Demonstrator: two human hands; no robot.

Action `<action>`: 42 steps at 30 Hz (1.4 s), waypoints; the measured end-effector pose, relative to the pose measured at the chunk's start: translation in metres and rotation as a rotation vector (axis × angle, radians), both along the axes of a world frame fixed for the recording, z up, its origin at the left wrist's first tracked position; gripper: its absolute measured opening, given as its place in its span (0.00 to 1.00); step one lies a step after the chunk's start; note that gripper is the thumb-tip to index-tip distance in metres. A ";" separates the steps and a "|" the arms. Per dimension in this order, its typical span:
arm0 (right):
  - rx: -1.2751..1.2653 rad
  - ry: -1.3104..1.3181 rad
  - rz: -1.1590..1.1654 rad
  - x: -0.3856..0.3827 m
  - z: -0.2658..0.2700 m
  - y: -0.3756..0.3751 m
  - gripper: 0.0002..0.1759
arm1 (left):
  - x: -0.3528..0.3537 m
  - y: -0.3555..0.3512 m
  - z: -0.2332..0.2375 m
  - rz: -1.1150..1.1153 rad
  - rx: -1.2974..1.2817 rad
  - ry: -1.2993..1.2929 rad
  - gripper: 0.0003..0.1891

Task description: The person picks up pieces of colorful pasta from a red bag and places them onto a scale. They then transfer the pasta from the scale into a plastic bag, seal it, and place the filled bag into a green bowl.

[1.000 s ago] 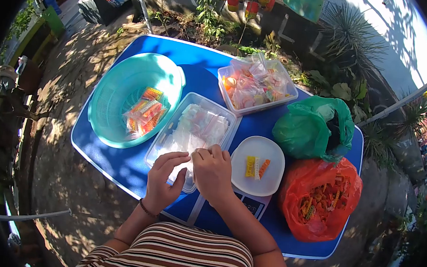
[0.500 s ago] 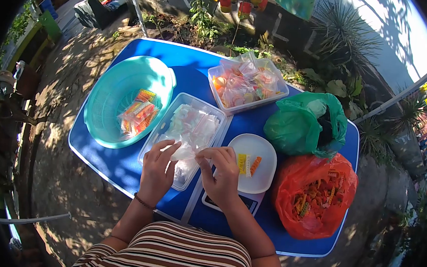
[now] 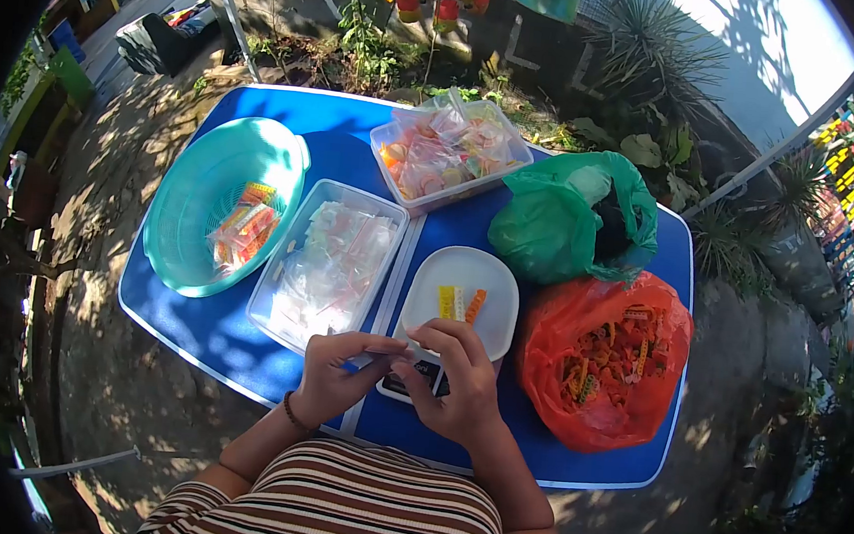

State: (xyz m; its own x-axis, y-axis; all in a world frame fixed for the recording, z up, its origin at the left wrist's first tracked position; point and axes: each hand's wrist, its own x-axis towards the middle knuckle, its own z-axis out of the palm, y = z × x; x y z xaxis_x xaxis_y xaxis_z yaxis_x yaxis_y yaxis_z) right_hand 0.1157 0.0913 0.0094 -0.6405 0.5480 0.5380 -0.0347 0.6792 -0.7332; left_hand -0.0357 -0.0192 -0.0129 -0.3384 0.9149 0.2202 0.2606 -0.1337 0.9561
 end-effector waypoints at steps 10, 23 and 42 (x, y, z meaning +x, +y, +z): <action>-0.097 -0.132 -0.003 0.052 -0.024 0.002 0.14 | 0.032 0.006 -0.023 -0.241 -0.212 -0.626 0.12; 0.267 -0.221 -0.292 0.024 -0.060 0.036 0.18 | 0.031 0.003 -0.034 0.003 -0.176 -0.618 0.10; -0.417 -0.088 -0.067 0.056 -0.018 0.009 0.07 | 0.027 0.011 -0.012 -0.212 -0.194 -0.506 0.14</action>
